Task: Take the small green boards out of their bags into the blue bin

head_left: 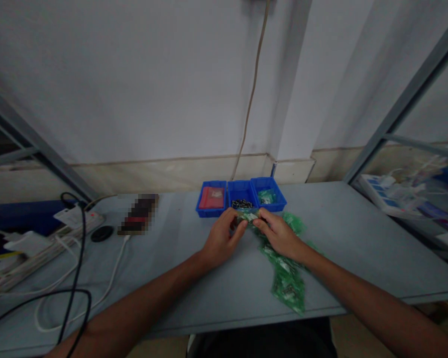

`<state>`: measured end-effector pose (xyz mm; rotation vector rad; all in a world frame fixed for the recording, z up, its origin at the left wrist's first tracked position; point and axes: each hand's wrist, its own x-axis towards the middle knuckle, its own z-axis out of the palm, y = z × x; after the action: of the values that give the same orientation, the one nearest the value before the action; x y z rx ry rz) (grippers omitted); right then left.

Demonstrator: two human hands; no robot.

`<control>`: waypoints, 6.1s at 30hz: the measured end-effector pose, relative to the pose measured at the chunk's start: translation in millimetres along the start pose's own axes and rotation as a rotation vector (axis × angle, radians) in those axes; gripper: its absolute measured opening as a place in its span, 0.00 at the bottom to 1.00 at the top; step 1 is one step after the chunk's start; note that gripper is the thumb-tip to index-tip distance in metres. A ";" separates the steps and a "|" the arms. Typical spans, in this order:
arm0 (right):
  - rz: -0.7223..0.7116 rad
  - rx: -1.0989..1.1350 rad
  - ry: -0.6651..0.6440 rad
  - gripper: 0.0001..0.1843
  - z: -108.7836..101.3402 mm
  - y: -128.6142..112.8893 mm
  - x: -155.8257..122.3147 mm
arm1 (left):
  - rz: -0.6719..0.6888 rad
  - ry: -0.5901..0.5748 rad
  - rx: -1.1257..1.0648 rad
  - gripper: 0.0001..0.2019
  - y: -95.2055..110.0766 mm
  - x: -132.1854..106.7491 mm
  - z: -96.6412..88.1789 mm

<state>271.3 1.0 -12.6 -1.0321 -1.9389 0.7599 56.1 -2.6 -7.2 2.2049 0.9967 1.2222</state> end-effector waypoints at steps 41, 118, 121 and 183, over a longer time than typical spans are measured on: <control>-0.002 0.140 0.166 0.22 -2.1 -13.5 -1.5 | 0.086 -0.018 0.016 0.08 -6.2 0.8 1.3; -0.132 -0.064 0.133 0.14 0.4 -17.0 -8.1 | -0.073 -0.240 -0.034 0.15 -6.5 -0.6 1.9; -0.124 -0.072 0.135 0.07 -0.3 -17.9 -6.7 | -0.074 -0.216 -0.019 0.16 -5.9 -0.1 2.4; -0.046 -0.009 0.092 0.16 -0.3 -13.9 -4.2 | 0.074 0.060 0.012 0.10 -6.8 -0.6 2.3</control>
<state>267.7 -9.5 -3.0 -1.0073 -1.8819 0.6677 55.3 1.3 -13.2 2.2446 0.9554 1.3251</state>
